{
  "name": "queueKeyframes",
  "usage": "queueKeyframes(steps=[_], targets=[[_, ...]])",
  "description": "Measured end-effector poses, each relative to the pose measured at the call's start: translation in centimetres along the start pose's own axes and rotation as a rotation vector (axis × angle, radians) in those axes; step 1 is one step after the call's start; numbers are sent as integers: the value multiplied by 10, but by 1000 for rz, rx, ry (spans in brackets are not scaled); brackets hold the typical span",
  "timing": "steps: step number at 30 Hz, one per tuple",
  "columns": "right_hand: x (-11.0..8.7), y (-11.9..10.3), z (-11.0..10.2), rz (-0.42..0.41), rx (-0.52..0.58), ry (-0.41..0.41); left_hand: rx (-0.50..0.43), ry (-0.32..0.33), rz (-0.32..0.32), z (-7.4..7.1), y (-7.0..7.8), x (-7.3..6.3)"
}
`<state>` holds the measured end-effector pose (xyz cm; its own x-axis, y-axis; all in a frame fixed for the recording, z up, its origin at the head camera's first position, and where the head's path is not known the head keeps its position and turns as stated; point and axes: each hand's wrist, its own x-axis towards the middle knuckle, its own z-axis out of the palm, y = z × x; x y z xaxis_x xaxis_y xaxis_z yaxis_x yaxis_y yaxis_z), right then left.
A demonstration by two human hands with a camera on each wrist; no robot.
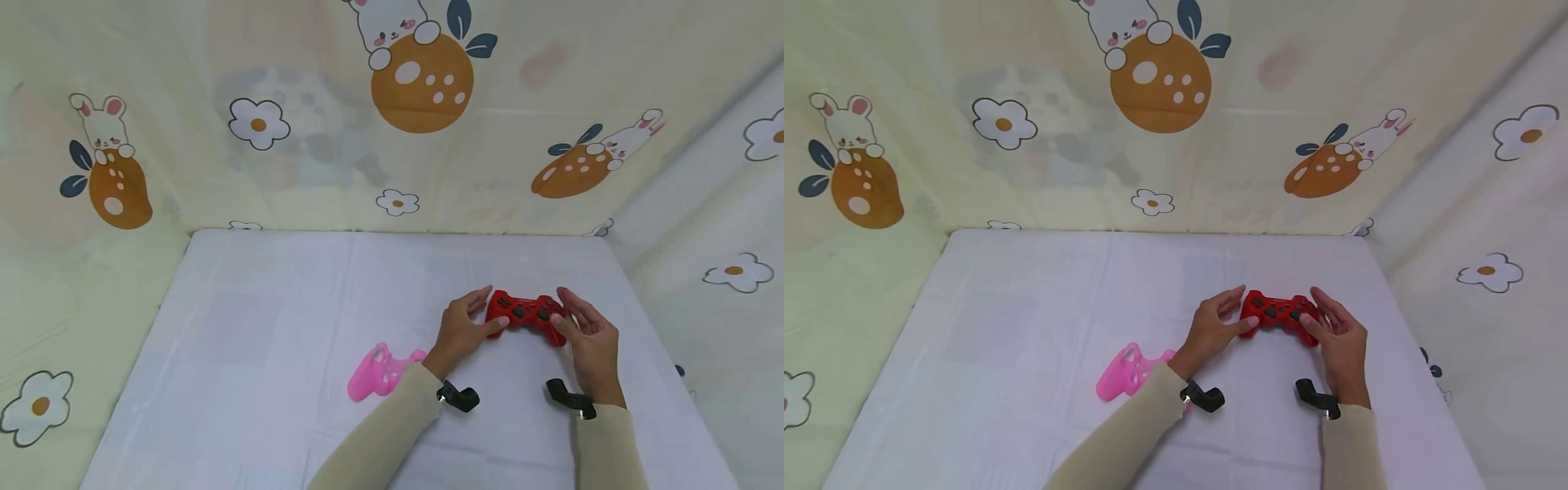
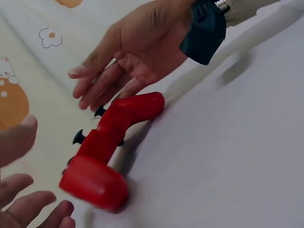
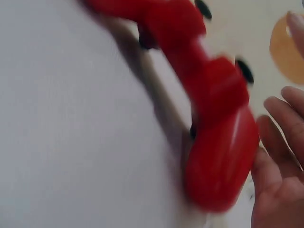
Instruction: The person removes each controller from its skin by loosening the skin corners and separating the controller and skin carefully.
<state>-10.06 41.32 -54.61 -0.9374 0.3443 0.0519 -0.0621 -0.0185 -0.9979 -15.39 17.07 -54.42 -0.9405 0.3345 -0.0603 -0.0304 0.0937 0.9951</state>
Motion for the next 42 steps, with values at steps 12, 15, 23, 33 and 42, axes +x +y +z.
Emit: queueKeyframes(steps=[12, 15, 23, 33, 42], targets=[[-23, -31, 52, -168, -304, -229, 378, -235, 196, -64, 26, -22], [-28, -33, 61, -206, -336, -281, 366, -268, 223, -81, 29, -30], [-36, -31, 82, -242, -259, -383, 270, -298, 245, -117, 24, -46], [-48, -20, 108, -257, -308, -495, 512, -253, 273, -159, 14, -69], [-61, -7, 129, -273, -272, -552, 564, -201, 256, -192, 7, -91]])
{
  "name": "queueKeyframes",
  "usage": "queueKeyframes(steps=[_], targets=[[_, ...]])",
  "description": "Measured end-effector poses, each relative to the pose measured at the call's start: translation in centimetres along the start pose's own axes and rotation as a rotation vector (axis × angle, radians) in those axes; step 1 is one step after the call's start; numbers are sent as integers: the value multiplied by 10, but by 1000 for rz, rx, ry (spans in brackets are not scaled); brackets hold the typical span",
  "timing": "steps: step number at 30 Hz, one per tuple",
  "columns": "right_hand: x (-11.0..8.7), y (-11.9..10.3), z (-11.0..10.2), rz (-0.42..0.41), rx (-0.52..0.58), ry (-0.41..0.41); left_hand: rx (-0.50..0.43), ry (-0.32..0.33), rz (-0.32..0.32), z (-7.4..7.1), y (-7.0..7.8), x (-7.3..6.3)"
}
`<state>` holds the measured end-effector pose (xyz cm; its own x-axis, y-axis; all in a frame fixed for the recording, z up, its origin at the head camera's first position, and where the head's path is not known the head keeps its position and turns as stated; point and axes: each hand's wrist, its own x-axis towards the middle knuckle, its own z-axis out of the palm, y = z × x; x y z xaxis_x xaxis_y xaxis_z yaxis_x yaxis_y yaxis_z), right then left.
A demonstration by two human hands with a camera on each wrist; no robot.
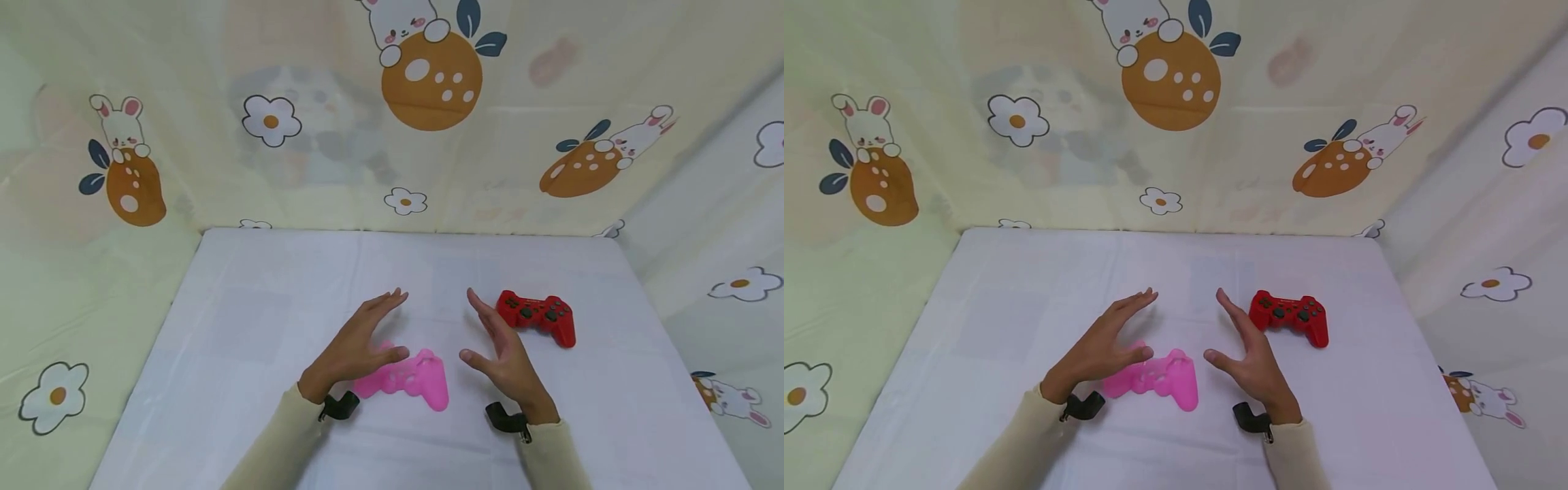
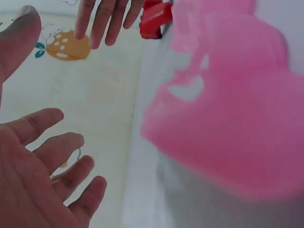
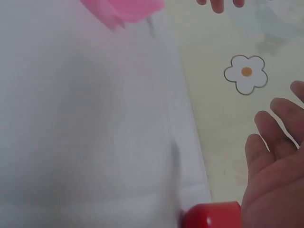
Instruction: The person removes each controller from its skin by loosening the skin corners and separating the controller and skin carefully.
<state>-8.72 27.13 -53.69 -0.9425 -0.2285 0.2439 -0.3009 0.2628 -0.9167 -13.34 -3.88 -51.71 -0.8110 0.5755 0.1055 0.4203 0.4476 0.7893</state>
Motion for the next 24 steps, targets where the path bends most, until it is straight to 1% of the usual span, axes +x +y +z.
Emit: queueKeyframes(steps=[6, 9, 11, 13, 16, 21, 24], targets=[[-2, 3, 14, 22, -39, -28, 58, 19, -20, -6, -9, -15], [-3, 4, 20, 25, -61, -41, 100, 24, -10, -7, -14, -22], [-5, 4, 24, 28, -54, -52, 110, 24, -3, -7, -18, -27], [-6, 4, 28, 37, -34, -62, 101, 23, 2, -7, -22, -32], [-10, 3, 33, 63, 10, -76, 59, 19, -11, -5, -26, -38], [-16, 5, 41, 92, 91, -105, -11, 38, -33, -3, -37, -46], [-18, 6, 44, 109, 126, -118, -24, 46, -43, -2, -40, -49]])
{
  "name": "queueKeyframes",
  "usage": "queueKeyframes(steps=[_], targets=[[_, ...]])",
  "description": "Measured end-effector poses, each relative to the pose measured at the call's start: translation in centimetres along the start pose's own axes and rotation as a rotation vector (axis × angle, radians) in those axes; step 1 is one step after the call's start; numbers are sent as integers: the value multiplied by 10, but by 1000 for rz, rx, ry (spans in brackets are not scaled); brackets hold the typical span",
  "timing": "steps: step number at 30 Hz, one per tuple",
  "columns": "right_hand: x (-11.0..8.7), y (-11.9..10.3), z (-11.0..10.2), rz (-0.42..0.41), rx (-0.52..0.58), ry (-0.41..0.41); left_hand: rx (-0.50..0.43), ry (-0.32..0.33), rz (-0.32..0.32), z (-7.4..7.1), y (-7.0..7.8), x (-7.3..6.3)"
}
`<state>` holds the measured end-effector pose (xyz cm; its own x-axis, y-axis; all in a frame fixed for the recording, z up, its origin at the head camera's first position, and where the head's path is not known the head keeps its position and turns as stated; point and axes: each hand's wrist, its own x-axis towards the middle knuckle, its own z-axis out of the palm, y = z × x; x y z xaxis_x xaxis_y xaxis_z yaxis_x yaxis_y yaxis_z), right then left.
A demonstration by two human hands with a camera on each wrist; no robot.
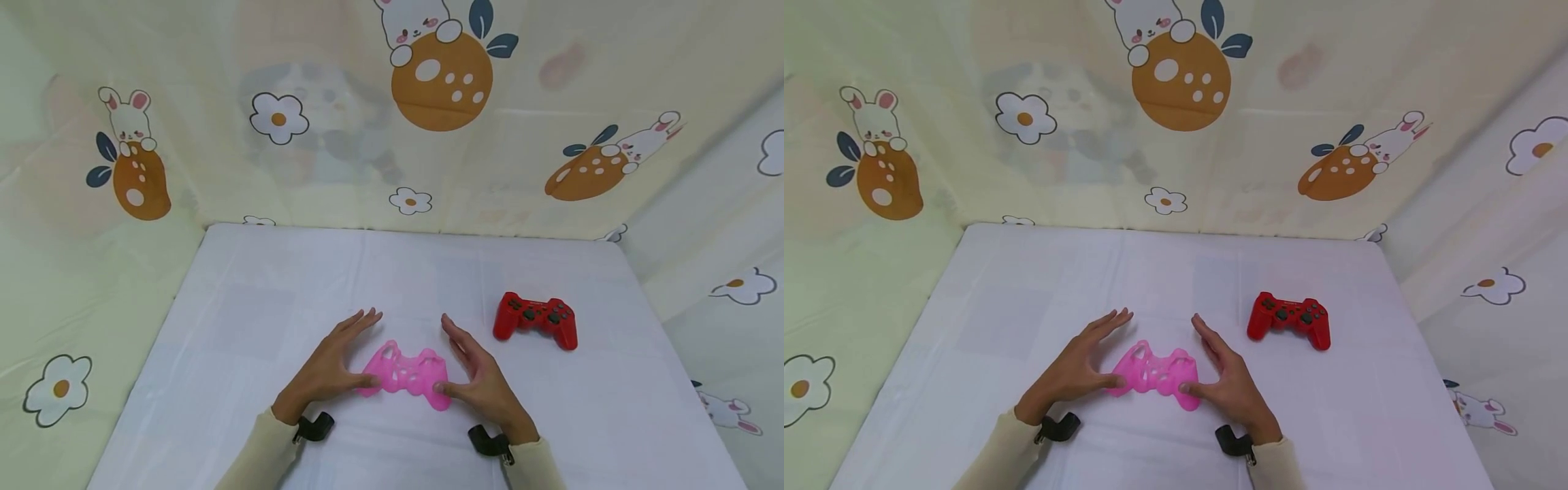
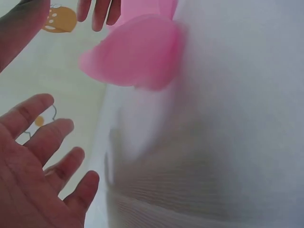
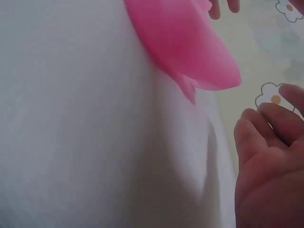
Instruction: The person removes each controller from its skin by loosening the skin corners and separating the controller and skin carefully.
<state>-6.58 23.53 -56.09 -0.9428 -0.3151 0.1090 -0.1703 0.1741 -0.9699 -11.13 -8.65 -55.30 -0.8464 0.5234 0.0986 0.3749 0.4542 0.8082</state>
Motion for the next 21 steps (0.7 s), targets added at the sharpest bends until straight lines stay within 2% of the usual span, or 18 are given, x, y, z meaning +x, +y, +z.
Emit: queueKeyframes(steps=[5, 11, 16, 21], targets=[[-2, 1, 4, 9, 45, -19, -50, 18, -19, 0, -3, -6], [-4, 2, 4, 60, 21, -21, -128, 46, -64, 4, -7, -10], [-6, 5, 3, 125, -14, -11, -129, 57, -67, 6, -11, -10], [-7, 5, 3, 142, -8, 24, -120, 64, -67, 8, -12, -10]])
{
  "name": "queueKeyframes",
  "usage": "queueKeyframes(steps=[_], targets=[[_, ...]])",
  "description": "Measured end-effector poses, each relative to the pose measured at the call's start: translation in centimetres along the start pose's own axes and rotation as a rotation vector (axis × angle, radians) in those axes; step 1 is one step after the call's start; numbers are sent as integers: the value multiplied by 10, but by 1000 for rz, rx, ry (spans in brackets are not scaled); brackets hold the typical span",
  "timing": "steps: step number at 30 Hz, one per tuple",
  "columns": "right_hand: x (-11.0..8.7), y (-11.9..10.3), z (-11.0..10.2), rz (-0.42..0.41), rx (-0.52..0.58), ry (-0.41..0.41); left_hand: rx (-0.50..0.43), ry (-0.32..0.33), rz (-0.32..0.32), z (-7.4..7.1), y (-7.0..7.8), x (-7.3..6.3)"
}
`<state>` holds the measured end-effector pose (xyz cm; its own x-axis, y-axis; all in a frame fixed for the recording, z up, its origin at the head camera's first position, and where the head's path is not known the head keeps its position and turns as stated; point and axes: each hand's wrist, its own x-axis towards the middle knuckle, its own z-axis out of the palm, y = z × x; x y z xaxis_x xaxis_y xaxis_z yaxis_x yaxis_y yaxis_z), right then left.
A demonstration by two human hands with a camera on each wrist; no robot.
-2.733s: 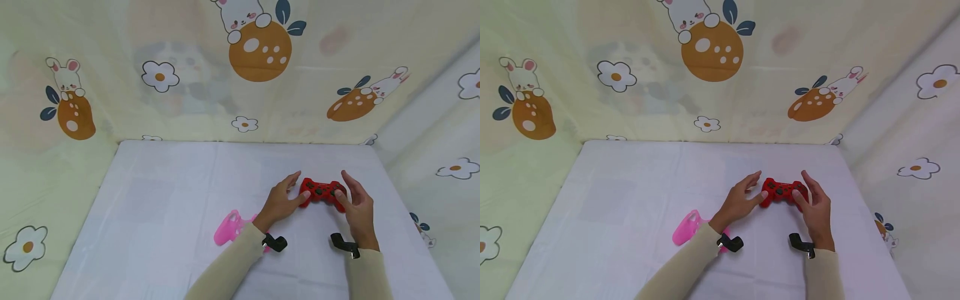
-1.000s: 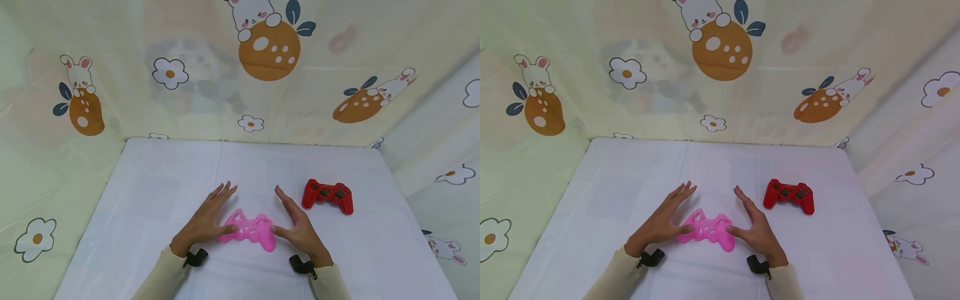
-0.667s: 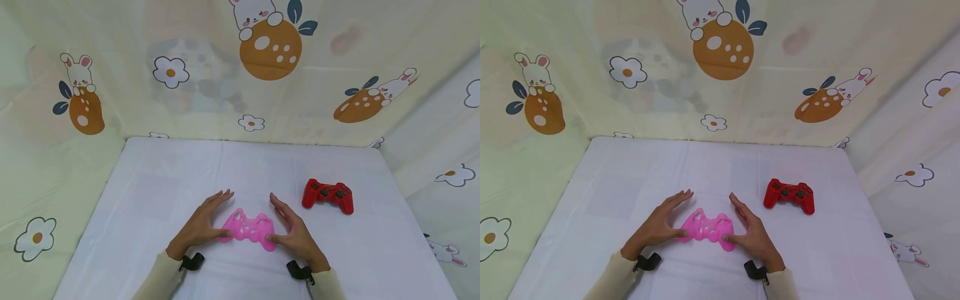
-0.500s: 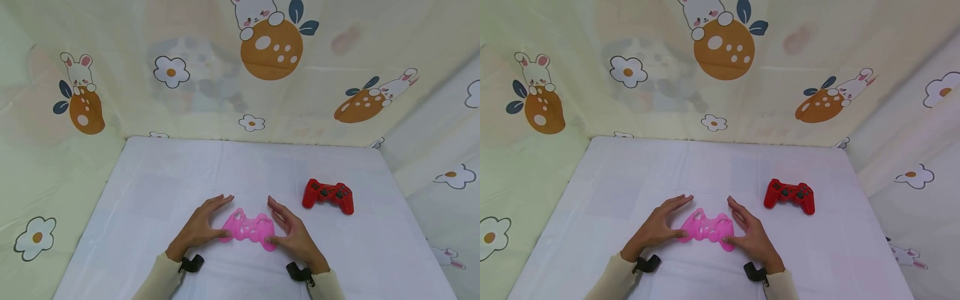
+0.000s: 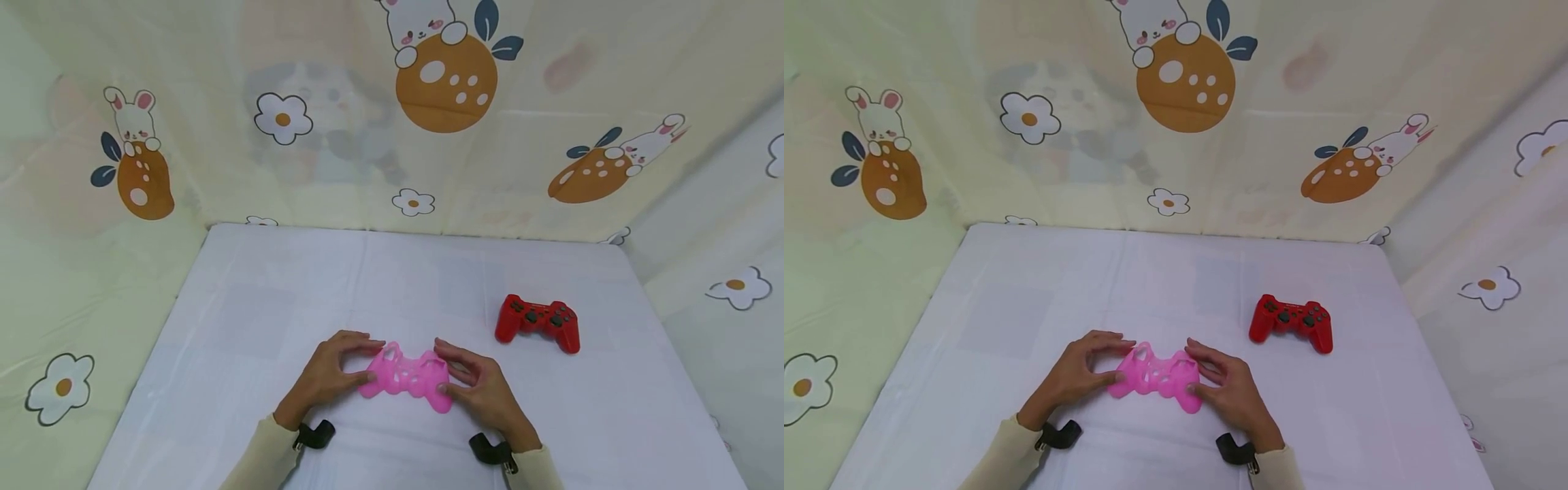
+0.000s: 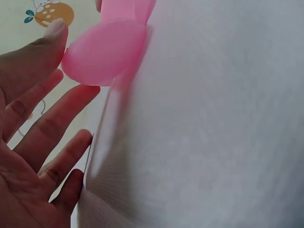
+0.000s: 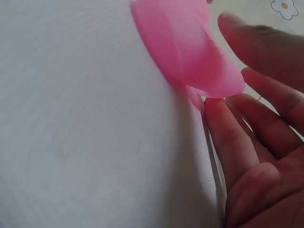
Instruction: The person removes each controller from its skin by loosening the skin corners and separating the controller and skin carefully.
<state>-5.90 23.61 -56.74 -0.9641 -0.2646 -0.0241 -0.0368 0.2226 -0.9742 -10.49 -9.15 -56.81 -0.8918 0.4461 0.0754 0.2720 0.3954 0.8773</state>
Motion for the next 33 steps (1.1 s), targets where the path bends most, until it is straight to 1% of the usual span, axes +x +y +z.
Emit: queueKeyframes(steps=[9, 15, 19, 23, 27, 30, 33], targets=[[-3, -1, 0, 89, -11, 72, 49, 26, 0, 3, 0, -2], [-3, 2, 3, 128, -94, 139, 66, 58, 13, 5, 2, -3], [-4, 2, 3, 152, -124, 177, 110, 66, 8, 6, 6, -4], [-3, 0, 2, 196, -93, 177, 141, 60, 1, 5, 8, -4], [-2, -3, 1, 218, -89, 158, 145, 33, 28, 6, 8, -5], [0, -5, 0, 215, -104, 148, 139, 14, 50, 6, 7, -4], [2, -5, -1, 216, -98, 146, 106, 5, 54, 6, 8, -4]])
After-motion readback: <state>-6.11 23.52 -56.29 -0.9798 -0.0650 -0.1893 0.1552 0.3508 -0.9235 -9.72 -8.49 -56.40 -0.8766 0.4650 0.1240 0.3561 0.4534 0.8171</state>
